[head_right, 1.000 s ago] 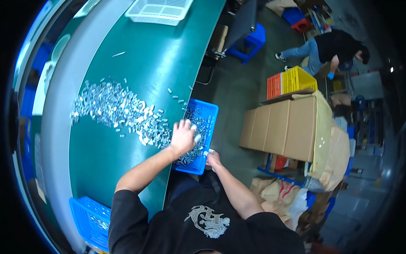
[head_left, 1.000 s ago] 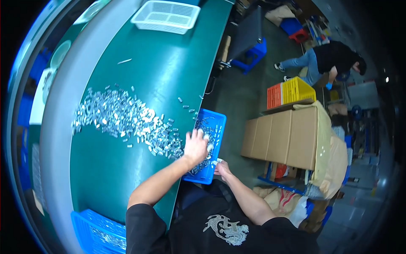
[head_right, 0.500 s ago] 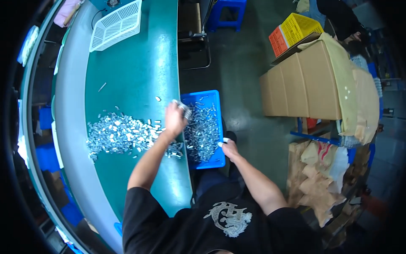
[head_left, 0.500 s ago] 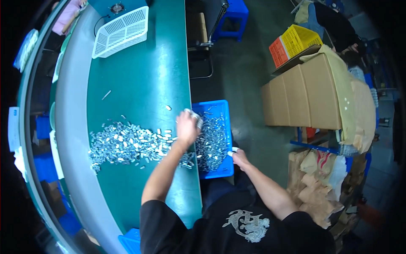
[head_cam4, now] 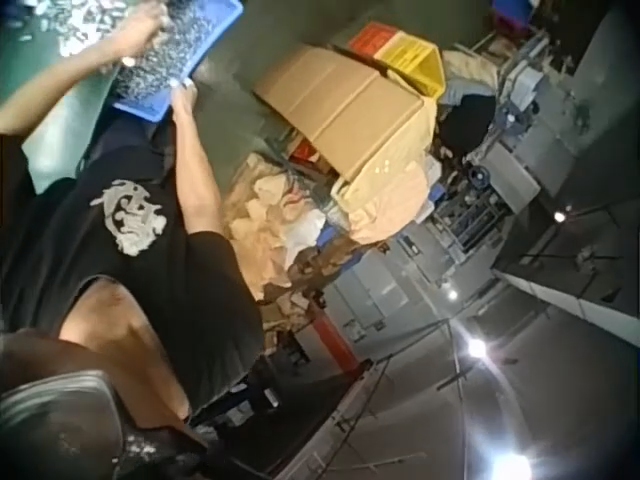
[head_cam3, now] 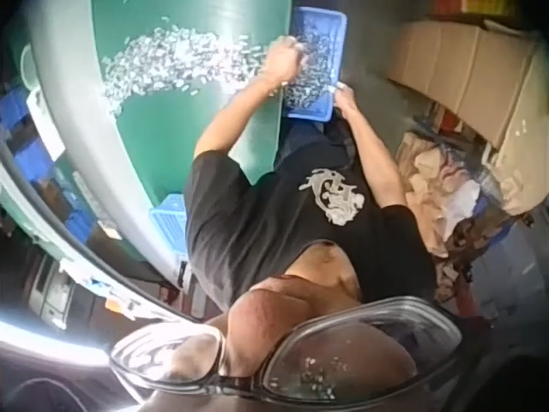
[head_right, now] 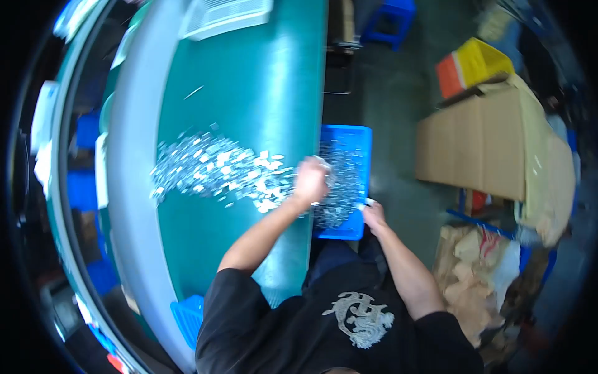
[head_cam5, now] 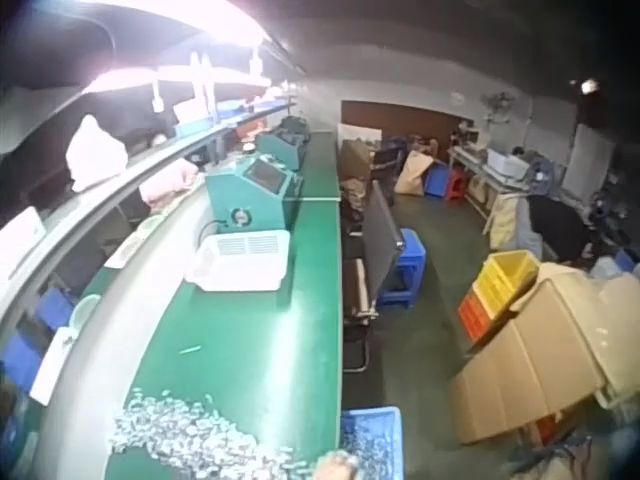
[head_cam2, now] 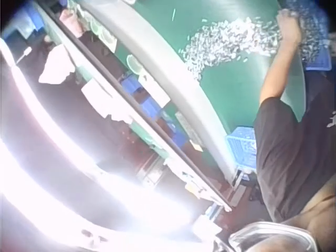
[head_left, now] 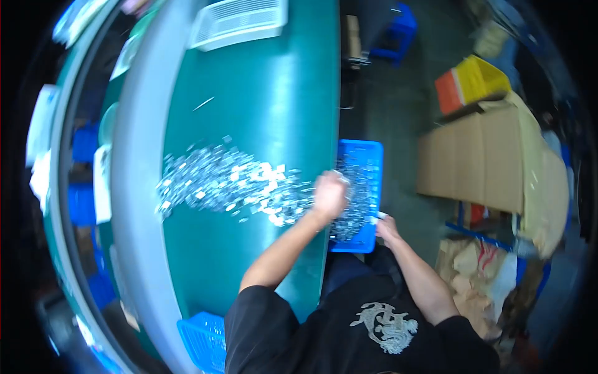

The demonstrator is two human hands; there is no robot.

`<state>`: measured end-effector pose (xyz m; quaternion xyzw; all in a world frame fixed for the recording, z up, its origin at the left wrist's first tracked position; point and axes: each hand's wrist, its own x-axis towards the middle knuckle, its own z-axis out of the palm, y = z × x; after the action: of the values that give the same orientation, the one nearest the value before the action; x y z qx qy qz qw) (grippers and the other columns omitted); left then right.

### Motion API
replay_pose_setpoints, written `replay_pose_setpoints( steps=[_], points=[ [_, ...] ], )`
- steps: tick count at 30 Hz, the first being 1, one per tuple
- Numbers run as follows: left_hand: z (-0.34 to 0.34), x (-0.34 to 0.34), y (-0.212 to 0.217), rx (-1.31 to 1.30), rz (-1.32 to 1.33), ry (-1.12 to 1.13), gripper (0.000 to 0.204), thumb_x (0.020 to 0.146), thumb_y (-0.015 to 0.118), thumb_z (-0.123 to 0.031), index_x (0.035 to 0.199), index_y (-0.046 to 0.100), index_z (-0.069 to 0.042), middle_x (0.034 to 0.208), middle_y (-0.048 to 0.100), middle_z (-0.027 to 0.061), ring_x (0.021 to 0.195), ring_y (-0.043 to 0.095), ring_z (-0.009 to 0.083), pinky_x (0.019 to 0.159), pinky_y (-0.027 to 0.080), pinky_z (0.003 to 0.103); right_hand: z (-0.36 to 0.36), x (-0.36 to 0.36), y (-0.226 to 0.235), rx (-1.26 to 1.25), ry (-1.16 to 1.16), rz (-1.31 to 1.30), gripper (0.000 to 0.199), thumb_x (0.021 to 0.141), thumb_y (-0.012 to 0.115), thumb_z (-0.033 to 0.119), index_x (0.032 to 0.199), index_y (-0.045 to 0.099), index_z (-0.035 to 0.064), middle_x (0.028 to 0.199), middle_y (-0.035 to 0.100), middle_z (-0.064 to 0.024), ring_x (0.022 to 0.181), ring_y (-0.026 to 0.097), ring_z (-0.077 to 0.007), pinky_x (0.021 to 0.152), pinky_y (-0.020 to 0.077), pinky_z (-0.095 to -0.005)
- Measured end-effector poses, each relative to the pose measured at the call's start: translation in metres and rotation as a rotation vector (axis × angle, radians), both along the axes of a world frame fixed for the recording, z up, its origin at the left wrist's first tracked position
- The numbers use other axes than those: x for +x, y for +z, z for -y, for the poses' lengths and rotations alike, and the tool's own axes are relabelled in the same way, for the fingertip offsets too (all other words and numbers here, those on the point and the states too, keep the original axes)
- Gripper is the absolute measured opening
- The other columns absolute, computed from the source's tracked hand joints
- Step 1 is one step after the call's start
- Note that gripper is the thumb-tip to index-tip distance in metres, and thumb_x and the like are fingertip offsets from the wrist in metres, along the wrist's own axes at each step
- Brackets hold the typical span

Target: Sorting small metal components from a workbench into blue plastic bins and then transferring them into large paper bags.

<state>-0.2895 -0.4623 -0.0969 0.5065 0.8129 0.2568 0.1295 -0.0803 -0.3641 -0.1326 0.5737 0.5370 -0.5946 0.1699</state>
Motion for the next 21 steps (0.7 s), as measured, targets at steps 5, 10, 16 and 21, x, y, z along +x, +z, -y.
replay_pose_setpoints(
  steps=[5, 10, 16, 21],
  points=[
    [0.043, -0.083, 0.045, 0.311, -0.103, 0.237, 0.022, 0.067, 0.068, -0.019, 0.083, 0.063, -0.006, 0.081, 0.059, 0.0133, 0.085, 0.055, 0.0328, 0.073, 0.044, 0.043, -0.009, 0.013, 0.007, 0.009, -0.047, 0.037, 0.030, 0.083, 0.055, 0.024, 0.109, 0.057, 0.0092, 0.083, 0.061, -0.0041, 0.068, 0.058, -0.0125, 0.061, 0.0485, -0.0282],
    [0.189, -0.262, 0.006, -0.033, -0.554, 0.875, 0.038, 0.073, 0.064, -0.030, 0.102, 0.063, -0.006, 0.107, 0.059, 0.0192, 0.102, 0.053, 0.0342, 0.092, 0.036, 0.046, -0.003, 0.006, 0.018, 0.074, -0.026, 0.084, 0.029, 0.082, 0.056, 0.021, 0.107, 0.059, 0.0077, 0.087, 0.063, -0.0060, 0.071, 0.060, -0.0147, 0.064, 0.0497, -0.0302],
    [0.412, -0.396, -0.082, 0.115, -0.175, 0.599, 0.043, 0.090, 0.042, -0.039, 0.122, 0.053, -0.012, 0.105, 0.062, 0.0117, 0.081, 0.062, 0.0258, 0.070, 0.050, 0.041, 0.019, -0.007, -0.043, 0.340, 0.251, 0.072, 0.037, 0.068, 0.065, 0.036, 0.087, 0.066, 0.0041, 0.083, 0.065, -0.0176, 0.079, 0.064, -0.0298, 0.073, 0.0507, -0.0407],
    [0.220, -0.280, 0.046, 0.142, -0.337, 0.751, 0.052, 0.082, 0.055, -0.050, 0.079, 0.067, 0.001, 0.073, 0.063, 0.0214, 0.067, 0.062, 0.0347, 0.061, 0.048, 0.046, 0.005, -0.017, -0.012, 0.280, 0.181, 0.251, 0.050, 0.071, 0.063, 0.030, 0.115, 0.057, 0.0073, 0.113, 0.058, -0.0168, 0.107, 0.054, -0.0308, 0.090, 0.0427, -0.0385]
  ],
)
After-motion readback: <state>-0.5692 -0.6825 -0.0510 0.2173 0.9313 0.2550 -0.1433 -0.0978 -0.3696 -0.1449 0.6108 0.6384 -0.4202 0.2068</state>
